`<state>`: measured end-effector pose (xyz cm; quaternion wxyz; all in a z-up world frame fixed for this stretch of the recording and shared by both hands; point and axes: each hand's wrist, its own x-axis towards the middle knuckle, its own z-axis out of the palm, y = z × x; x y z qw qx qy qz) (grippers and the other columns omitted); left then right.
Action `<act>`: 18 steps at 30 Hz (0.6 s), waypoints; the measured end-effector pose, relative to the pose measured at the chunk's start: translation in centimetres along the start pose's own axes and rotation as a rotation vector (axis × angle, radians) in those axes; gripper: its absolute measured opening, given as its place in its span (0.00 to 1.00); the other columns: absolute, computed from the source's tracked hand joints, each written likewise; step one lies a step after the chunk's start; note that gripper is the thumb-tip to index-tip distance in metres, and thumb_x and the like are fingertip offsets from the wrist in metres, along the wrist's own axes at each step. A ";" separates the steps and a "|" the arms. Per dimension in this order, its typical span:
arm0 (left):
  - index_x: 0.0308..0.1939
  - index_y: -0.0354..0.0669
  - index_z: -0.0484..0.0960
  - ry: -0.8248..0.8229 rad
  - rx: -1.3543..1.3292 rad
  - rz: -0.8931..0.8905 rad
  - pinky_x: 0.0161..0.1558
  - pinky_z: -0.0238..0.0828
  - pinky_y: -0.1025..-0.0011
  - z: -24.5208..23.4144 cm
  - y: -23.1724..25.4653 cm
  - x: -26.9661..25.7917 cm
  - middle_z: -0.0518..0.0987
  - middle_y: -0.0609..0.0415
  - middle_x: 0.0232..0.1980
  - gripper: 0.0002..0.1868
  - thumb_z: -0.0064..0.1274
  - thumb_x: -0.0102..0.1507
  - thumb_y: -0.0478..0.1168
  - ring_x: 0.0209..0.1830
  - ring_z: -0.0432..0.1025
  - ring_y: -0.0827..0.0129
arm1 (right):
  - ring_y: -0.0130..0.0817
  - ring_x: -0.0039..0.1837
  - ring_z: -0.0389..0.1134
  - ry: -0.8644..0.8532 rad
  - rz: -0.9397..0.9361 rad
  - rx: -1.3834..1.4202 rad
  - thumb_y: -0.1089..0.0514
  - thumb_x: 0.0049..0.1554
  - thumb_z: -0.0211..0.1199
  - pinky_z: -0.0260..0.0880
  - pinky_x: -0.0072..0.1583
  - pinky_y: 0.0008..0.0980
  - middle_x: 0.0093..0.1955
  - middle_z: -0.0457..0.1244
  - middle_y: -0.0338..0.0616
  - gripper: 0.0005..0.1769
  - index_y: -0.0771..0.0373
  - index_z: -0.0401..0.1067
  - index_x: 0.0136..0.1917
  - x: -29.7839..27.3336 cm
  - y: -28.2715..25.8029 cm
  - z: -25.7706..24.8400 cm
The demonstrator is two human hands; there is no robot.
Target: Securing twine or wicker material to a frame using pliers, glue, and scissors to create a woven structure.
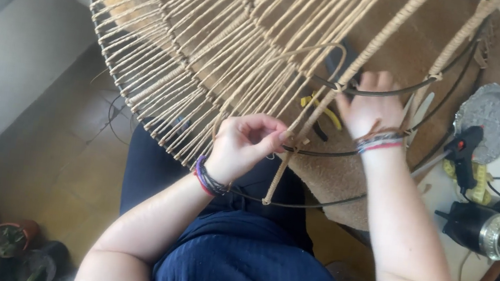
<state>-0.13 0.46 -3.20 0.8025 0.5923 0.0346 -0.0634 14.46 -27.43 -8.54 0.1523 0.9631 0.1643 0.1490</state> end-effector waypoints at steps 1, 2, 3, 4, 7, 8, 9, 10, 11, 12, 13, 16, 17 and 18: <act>0.40 0.43 0.88 0.003 0.001 -0.003 0.40 0.79 0.79 -0.1 0.2 -0.1 0.86 0.53 0.31 0.06 0.63 0.63 0.41 0.32 0.82 0.75 | 0.47 0.49 0.71 -0.002 -0.002 0.004 0.32 0.52 0.73 0.76 0.44 0.39 0.46 0.61 0.44 0.29 0.57 0.71 0.47 0.5 0.2 0.1; 0.40 0.43 0.88 0.003 0.003 0.005 0.40 0.79 0.79 -0.1 0.3 -0.2 0.86 0.54 0.31 0.06 0.63 0.63 0.41 0.32 0.82 0.75 | 0.51 0.51 0.72 -0.205 0.037 0.071 0.33 0.52 0.72 0.77 0.48 0.44 0.48 0.64 0.49 0.31 0.62 0.71 0.50 1.0 0.5 0.2; 0.40 0.43 0.88 0.000 0.002 0.015 0.41 0.79 0.79 0.0 0.4 -0.2 0.86 0.54 0.30 0.06 0.63 0.63 0.41 0.32 0.82 0.75 | 0.55 0.53 0.73 -0.408 0.079 0.135 0.34 0.53 0.71 0.77 0.51 0.49 0.50 0.66 0.55 0.33 0.66 0.71 0.53 1.4 0.9 0.3; 0.40 0.43 0.88 0.000 0.001 0.013 0.41 0.79 0.79 -0.1 0.4 -0.1 0.86 0.54 0.30 0.06 0.63 0.63 0.41 0.32 0.82 0.75 | 0.55 0.53 0.73 -0.410 0.078 0.135 0.34 0.53 0.71 0.77 0.51 0.49 0.50 0.66 0.55 0.33 0.66 0.71 0.53 1.9 0.8 0.1; 0.40 0.45 0.87 -0.030 0.012 0.047 0.40 0.78 0.80 -0.3 0.2 0.0 0.85 0.57 0.29 0.06 0.62 0.64 0.42 0.31 0.81 0.78 | 0.57 0.55 0.74 -0.521 0.093 0.161 0.33 0.53 0.67 0.75 0.53 0.50 0.50 0.67 0.58 0.35 0.67 0.71 0.54 2.9 0.3 -1.7; 0.40 0.45 0.87 -0.034 0.013 0.061 0.40 0.78 0.80 -0.3 0.1 -0.1 0.85 0.57 0.29 0.06 0.63 0.64 0.42 0.32 0.81 0.78 | 0.58 0.57 0.73 -0.562 0.149 0.187 0.34 0.53 0.65 0.74 0.55 0.51 0.52 0.67 0.60 0.34 0.68 0.70 0.54 3.1 -0.2 -2.9; 0.40 0.45 0.87 -0.035 0.012 0.077 0.40 0.78 0.80 -0.2 0.0 -0.1 0.85 0.57 0.29 0.06 0.63 0.63 0.42 0.32 0.81 0.77 | 0.59 0.59 0.72 -0.603 0.203 0.211 0.35 0.53 0.62 0.72 0.57 0.53 0.53 0.67 0.63 0.34 0.68 0.70 0.55 3.3 -0.7 -4.1; 0.40 0.45 0.87 -0.031 0.007 0.077 0.40 0.78 0.80 -0.2 0.1 -0.1 0.85 0.57 0.29 0.06 0.63 0.63 0.42 0.32 0.81 0.77 | 0.59 0.59 0.72 -0.604 0.198 0.206 0.35 0.53 0.62 0.72 0.57 0.53 0.53 0.67 0.63 0.34 0.68 0.70 0.55 3.1 -0.5 -5.2; 0.40 0.44 0.87 -0.029 0.009 0.097 0.40 0.79 0.79 -0.3 0.0 -0.1 0.85 0.56 0.29 0.06 0.64 0.63 0.41 0.32 0.81 0.77 | 0.60 0.61 0.72 -0.661 0.216 0.192 0.34 0.52 0.62 0.71 0.59 0.53 0.54 0.68 0.63 0.35 0.68 0.71 0.55 2.8 -0.3 -6.3; 0.40 0.44 0.87 -0.026 0.013 0.118 0.39 0.79 0.78 -0.3 0.0 -0.2 0.85 0.55 0.29 0.06 0.64 0.63 0.41 0.32 0.81 0.76 | 0.60 0.62 0.71 -0.717 0.235 0.178 0.33 0.51 0.62 0.70 0.61 0.54 0.55 0.68 0.64 0.36 0.68 0.72 0.55 2.5 -0.1 -7.5; 0.40 0.44 0.87 -0.022 0.011 0.117 0.39 0.79 0.78 -0.3 0.0 -0.2 0.85 0.55 0.29 0.06 0.64 0.63 0.41 0.32 0.81 0.76 | 0.60 0.62 0.71 -0.718 0.231 0.177 0.33 0.51 0.62 0.70 0.61 0.54 0.55 0.68 0.64 0.36 0.68 0.72 0.55 1.7 -0.2 -9.3; 0.40 0.43 0.86 -0.024 0.004 0.140 0.38 0.79 0.79 -0.5 0.2 -0.3 0.84 0.56 0.29 0.06 0.62 0.64 0.41 0.31 0.80 0.77 | 0.58 0.57 0.75 -0.719 0.130 0.046 0.34 0.56 0.60 0.74 0.56 0.50 0.50 0.70 0.62 0.34 0.69 0.74 0.55 -1.0 -0.3 -15.4; 0.41 0.39 0.86 -0.029 0.080 0.221 0.33 0.76 0.82 -0.5 0.3 -0.3 0.85 0.55 0.30 0.06 0.60 0.64 0.38 0.28 0.79 0.78 | 0.48 0.45 0.72 -0.809 0.110 -0.007 0.42 0.56 0.55 0.74 0.46 0.38 0.46 0.68 0.55 0.28 0.70 0.71 0.54 -1.8 -0.2 -17.7; 0.42 0.34 0.86 -0.033 0.157 0.302 0.27 0.73 0.86 -0.6 0.5 -0.3 0.85 0.54 0.31 0.07 0.58 0.64 0.35 0.25 0.77 0.78 | 0.37 0.34 0.70 -0.899 0.093 -0.062 0.49 0.57 0.50 0.74 0.36 0.27 0.43 0.66 0.47 0.22 0.71 0.68 0.52 -2.6 -0.1 -20.0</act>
